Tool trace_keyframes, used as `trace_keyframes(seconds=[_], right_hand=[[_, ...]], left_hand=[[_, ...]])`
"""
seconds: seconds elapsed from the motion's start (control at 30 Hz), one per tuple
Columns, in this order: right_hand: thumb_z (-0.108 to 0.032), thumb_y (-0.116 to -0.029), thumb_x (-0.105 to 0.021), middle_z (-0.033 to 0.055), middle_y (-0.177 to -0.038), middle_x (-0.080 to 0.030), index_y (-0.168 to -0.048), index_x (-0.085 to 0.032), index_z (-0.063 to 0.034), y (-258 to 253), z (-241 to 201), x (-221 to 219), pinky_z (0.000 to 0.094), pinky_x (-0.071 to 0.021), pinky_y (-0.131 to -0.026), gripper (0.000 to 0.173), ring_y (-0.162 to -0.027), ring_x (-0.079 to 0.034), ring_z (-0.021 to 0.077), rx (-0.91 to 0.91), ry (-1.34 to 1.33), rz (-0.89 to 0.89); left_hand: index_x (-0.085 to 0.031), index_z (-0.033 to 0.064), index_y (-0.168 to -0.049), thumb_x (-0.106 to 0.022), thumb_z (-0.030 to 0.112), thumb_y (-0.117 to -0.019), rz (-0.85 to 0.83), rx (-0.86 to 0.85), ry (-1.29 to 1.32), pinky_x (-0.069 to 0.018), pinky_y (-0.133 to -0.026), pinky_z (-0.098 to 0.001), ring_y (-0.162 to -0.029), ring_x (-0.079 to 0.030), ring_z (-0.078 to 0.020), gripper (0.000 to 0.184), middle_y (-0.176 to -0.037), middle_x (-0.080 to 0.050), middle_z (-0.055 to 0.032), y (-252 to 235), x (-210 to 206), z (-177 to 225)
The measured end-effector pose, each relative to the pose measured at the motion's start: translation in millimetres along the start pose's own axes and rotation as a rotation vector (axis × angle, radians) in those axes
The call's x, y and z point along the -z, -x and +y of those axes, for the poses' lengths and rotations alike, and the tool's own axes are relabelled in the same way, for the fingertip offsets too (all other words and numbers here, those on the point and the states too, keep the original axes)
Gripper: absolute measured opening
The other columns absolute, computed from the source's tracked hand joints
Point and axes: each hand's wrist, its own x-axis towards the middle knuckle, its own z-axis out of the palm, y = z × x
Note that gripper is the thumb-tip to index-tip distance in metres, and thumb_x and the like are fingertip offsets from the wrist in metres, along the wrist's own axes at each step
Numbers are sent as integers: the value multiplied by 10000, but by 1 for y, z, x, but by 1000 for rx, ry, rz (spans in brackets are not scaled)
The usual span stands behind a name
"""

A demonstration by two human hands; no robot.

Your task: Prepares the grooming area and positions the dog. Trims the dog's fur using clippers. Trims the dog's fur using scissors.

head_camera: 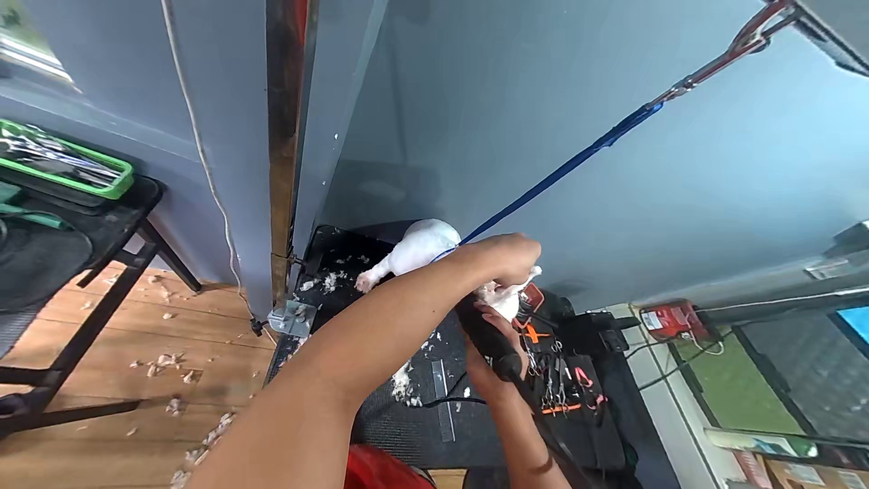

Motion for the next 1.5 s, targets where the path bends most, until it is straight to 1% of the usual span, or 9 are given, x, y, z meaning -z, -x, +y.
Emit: trace_keyframes(seconds=[0.23,0.4,0.57,0.77,1.0,1.2,1.37,1.43,1.5], right_hand=[[-124,-875,-770,87,-1284,-694,-1256,-621,-180,8,3,15,508,-567,-1043,413,-1258,-642,296,215,88,97],[-77,-837,-755,104,-1259,-703,-1183,-671,-144,10,21,-2,503,-568,-1042,362,-1247,-645,300,119,25,116],[-88,-821,-801,86,-1263,-714,-1186,-701,-135,10,16,3,475,-595,-1019,382,-1223,-666,273,-41,-63,-45],[-77,-860,-778,84,-1277,-699,-1255,-633,-188,27,13,24,515,-568,-1047,435,-1267,-634,315,209,21,50],[-76,-832,-763,106,-1232,-715,-1134,-679,-124,18,22,-6,495,-568,-1033,318,-1229,-655,299,134,54,186],[-47,-792,-771,105,-1270,-701,-1144,-683,-102,3,25,-15,465,-560,-1052,367,-1253,-640,274,49,-11,64],[-99,-790,-865,76,-1222,-715,-1213,-697,-136,-1,-9,19,452,-609,-985,456,-1152,-688,252,-160,-246,-168],[-102,-741,-913,98,-1174,-729,-1220,-689,-173,1,-29,50,475,-621,-946,533,-1103,-706,293,-174,-424,-192],[-117,-697,-940,56,-1185,-723,-1282,-650,-240,-4,-50,89,451,-612,-957,664,-1093,-708,266,-171,-547,-219]], left_hand=[[-666,3,-949,-700,189,-945,-11,0,0,-568,-718,-514,-844,-668,-300,189,-906,-658,-147,-5,2,8],[-665,7,-908,-700,195,-943,3,5,-12,-564,-701,-518,-823,-666,-300,194,-878,-656,-144,-6,1,9],[-654,4,-877,-693,224,-957,13,23,5,-563,-693,-520,-808,-662,-300,238,-858,-648,-144,-6,-1,4],[-654,21,-823,-690,213,-952,5,24,7,-553,-664,-502,-772,-651,-282,235,-818,-639,-126,-7,1,-1],[-646,30,-807,-697,218,-946,-1,11,-14,-544,-643,-484,-744,-638,-264,240,-800,-629,-111,-8,3,5],[-637,32,-804,-686,218,-957,-9,-1,-19,-543,-655,-484,-755,-636,-266,245,-806,-624,-112,-9,2,3],[-692,59,-839,-709,262,-938,44,-11,30,-562,-660,-489,-754,-655,-254,227,-798,-654,-92,2,-15,0],[-718,59,-848,-711,257,-939,147,-4,108,-569,-716,-521,-815,-676,-284,218,-822,-680,-111,25,-30,1],[-753,58,-930,-696,172,-937,263,33,184,-573,-818,-538,-941,-692,-312,128,-925,-715,-132,51,-56,8]])
